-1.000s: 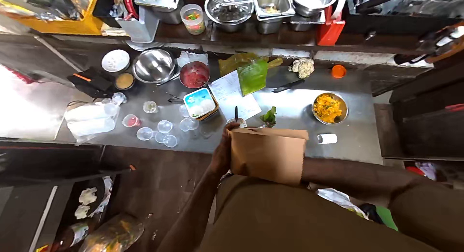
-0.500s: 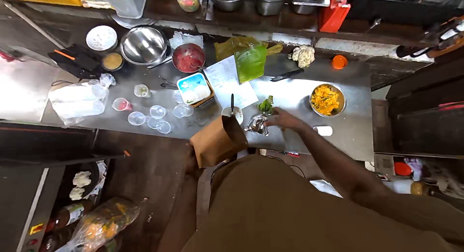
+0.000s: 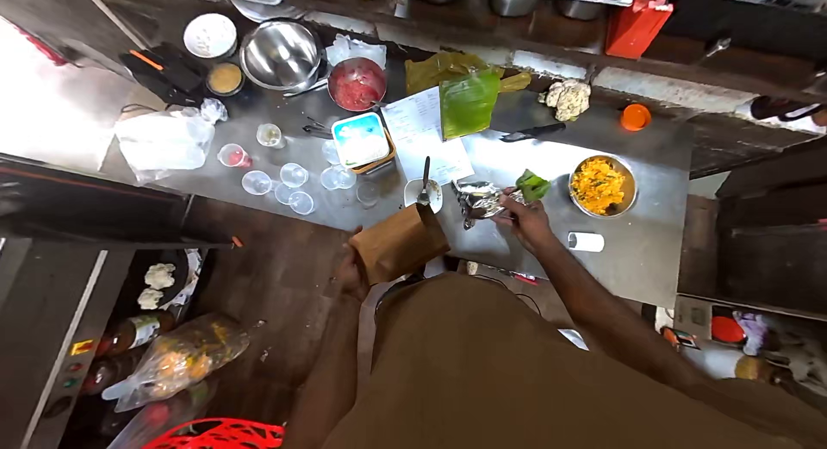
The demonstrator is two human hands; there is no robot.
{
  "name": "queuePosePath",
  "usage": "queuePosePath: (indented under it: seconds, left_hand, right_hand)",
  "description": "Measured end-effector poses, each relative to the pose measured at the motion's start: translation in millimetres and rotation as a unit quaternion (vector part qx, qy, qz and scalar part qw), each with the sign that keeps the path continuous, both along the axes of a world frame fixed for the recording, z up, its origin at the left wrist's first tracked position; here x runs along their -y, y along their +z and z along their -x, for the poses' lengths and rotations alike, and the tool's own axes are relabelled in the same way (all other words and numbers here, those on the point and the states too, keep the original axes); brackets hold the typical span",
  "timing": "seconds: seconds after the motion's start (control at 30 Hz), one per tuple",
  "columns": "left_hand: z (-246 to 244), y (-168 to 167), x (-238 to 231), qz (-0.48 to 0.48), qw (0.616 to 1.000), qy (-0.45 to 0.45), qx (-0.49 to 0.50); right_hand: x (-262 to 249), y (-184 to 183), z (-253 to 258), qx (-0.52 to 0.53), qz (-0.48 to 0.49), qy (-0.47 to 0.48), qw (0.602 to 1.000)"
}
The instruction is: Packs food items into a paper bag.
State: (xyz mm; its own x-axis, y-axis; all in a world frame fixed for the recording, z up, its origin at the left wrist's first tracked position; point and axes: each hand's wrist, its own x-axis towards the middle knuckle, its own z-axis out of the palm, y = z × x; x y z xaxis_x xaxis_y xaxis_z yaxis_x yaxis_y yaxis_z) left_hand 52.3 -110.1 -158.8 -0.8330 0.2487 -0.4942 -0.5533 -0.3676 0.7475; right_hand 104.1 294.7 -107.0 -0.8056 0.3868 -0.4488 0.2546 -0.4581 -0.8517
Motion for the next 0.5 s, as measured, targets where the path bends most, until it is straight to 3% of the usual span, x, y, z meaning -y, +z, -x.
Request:
queuePosePath:
  seconds: [0.13, 0.33, 0.5]
  left_hand:
    - [4, 4, -17, -0.009, 0.999, -0.020, -0.026]
    - [23, -8, -27, -0.067, 0.993, -0.058, -0.073]
    - [27, 16, -43, 0.050, 0.984, -0.113, -0.131]
  right_hand:
    - [8, 29, -2, -0.060, 0.066, -0.006, 0.996]
    - [4, 54, -2, -0.009, -0.090, 0.090, 0.992]
    - [5, 72, 3, 0.017, -0.153, 0.155, 0.976]
